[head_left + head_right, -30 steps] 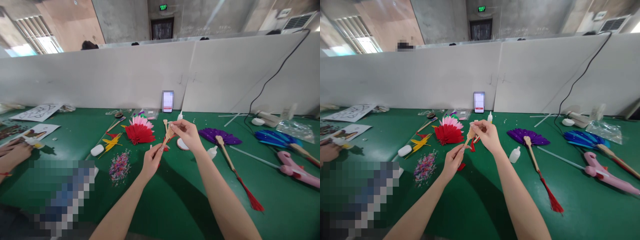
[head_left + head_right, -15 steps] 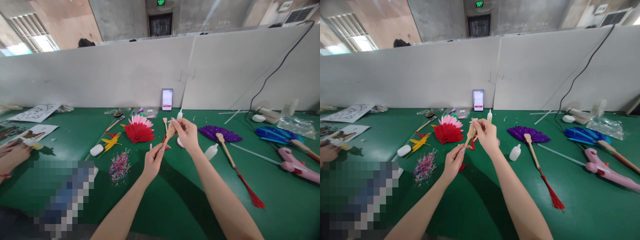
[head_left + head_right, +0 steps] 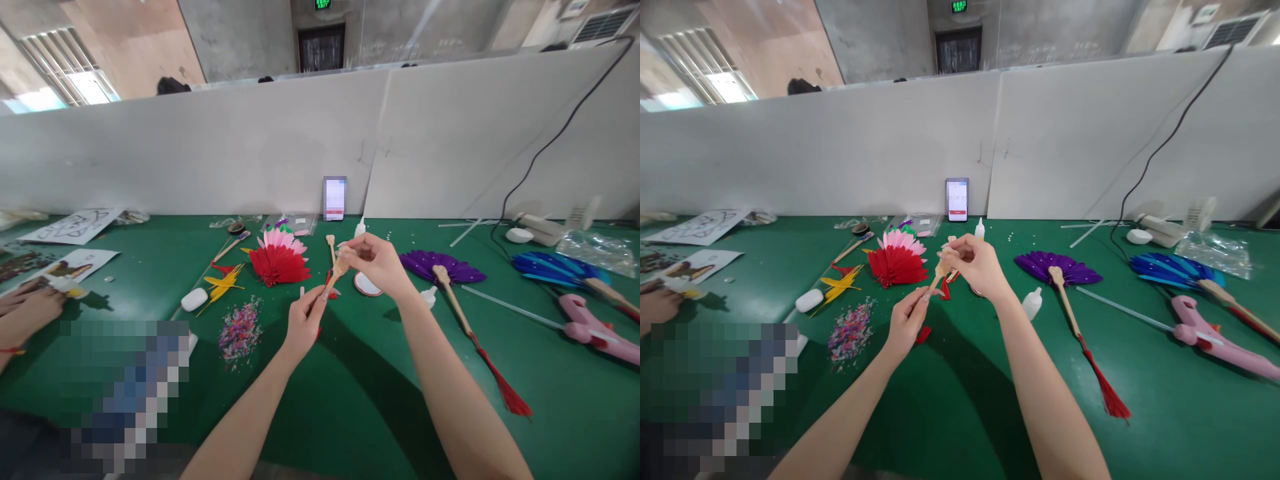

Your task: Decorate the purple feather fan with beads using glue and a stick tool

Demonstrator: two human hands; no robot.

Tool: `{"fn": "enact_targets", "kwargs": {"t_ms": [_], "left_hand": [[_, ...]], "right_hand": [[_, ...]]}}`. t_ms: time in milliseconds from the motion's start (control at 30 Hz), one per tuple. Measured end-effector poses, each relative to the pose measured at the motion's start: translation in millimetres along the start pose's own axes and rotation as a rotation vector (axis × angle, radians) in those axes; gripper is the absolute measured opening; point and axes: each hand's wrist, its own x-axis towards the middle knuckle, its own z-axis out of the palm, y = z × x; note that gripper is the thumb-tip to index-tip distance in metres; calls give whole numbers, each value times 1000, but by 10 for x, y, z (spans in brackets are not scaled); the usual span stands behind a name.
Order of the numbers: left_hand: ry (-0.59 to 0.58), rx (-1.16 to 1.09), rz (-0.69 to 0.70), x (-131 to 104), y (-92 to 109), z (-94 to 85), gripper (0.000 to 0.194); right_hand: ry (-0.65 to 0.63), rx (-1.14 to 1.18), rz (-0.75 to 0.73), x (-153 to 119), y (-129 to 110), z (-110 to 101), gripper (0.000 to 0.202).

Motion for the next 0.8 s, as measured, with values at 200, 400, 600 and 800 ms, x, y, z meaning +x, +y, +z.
{"fn": "enact_targets", "kwargs": {"t_ms": [200,400,600,800], "left_hand": [[-69,-4,-17,-5,-35,-21,40],[-85,-14,-33,-12,-52,-12,40],[-77,-20,-30,-30,-18,10,39],[-67,-36,-34,-14,-7,-5,37]], "right_hand": [[59,39,-73,1,67,78,30],[246,5,-108,16,156,209,32],[277,19,-63,32,147,204,36],[118,61,-11,43,59,83,40]]}}
